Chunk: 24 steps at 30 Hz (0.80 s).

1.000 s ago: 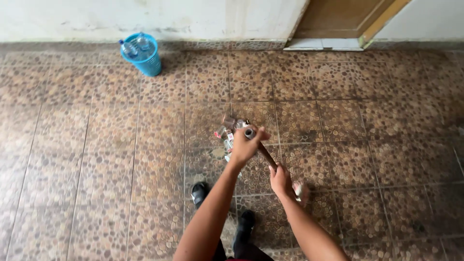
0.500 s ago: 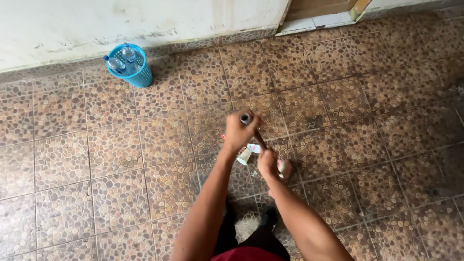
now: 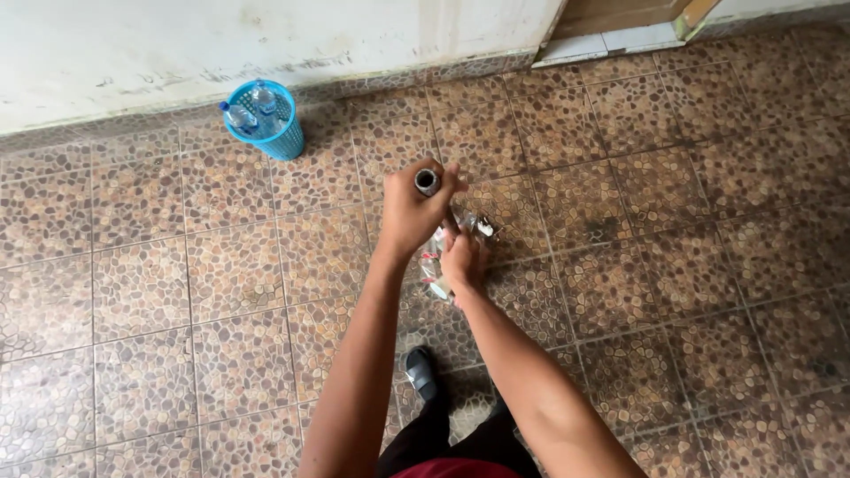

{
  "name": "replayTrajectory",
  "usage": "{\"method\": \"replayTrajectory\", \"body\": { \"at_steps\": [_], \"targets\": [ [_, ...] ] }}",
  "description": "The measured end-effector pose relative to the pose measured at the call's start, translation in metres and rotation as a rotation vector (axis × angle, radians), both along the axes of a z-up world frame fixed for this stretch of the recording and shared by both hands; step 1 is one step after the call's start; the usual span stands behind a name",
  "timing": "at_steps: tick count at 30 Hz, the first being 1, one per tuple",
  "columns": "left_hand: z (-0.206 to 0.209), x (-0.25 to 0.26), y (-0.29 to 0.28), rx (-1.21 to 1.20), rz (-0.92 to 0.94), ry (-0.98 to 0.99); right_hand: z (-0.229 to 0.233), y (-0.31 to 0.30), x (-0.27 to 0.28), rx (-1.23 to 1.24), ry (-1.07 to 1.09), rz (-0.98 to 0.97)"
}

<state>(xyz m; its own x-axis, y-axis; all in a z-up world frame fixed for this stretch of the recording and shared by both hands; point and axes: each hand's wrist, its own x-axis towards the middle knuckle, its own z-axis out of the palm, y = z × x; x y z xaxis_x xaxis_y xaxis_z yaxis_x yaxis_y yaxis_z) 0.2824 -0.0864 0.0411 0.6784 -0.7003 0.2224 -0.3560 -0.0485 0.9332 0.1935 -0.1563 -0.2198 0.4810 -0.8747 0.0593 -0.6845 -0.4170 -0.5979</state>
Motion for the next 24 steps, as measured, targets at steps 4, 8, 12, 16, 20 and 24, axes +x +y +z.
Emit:
{"method": "replayTrajectory", "body": {
  "at_steps": [4,8,12,16,20,24],
  "targets": [
    [0.006,0.010,0.013,-0.018,-0.029,-0.013,0.014,0.000,0.001,-0.094,0.011,0.054],
    [0.006,0.013,0.027,-0.114,-0.060,0.019,0.014,-0.008,-0.013,0.044,-0.064,0.154],
    [-0.021,0.014,0.024,-0.178,-0.069,0.146,-0.014,-0.023,-0.043,-0.102,-0.025,0.194],
    [-0.050,0.004,0.007,-0.149,-0.082,0.207,0.036,-0.024,-0.069,0.417,0.192,0.021],
    [-0.069,-0.018,-0.021,-0.047,-0.138,0.297,-0.006,-0.052,-0.101,0.300,0.202,-0.013],
    [-0.115,-0.044,-0.053,-0.169,-0.220,0.177,-0.075,-0.090,-0.136,0.132,0.203,0.021]
  ]
}}
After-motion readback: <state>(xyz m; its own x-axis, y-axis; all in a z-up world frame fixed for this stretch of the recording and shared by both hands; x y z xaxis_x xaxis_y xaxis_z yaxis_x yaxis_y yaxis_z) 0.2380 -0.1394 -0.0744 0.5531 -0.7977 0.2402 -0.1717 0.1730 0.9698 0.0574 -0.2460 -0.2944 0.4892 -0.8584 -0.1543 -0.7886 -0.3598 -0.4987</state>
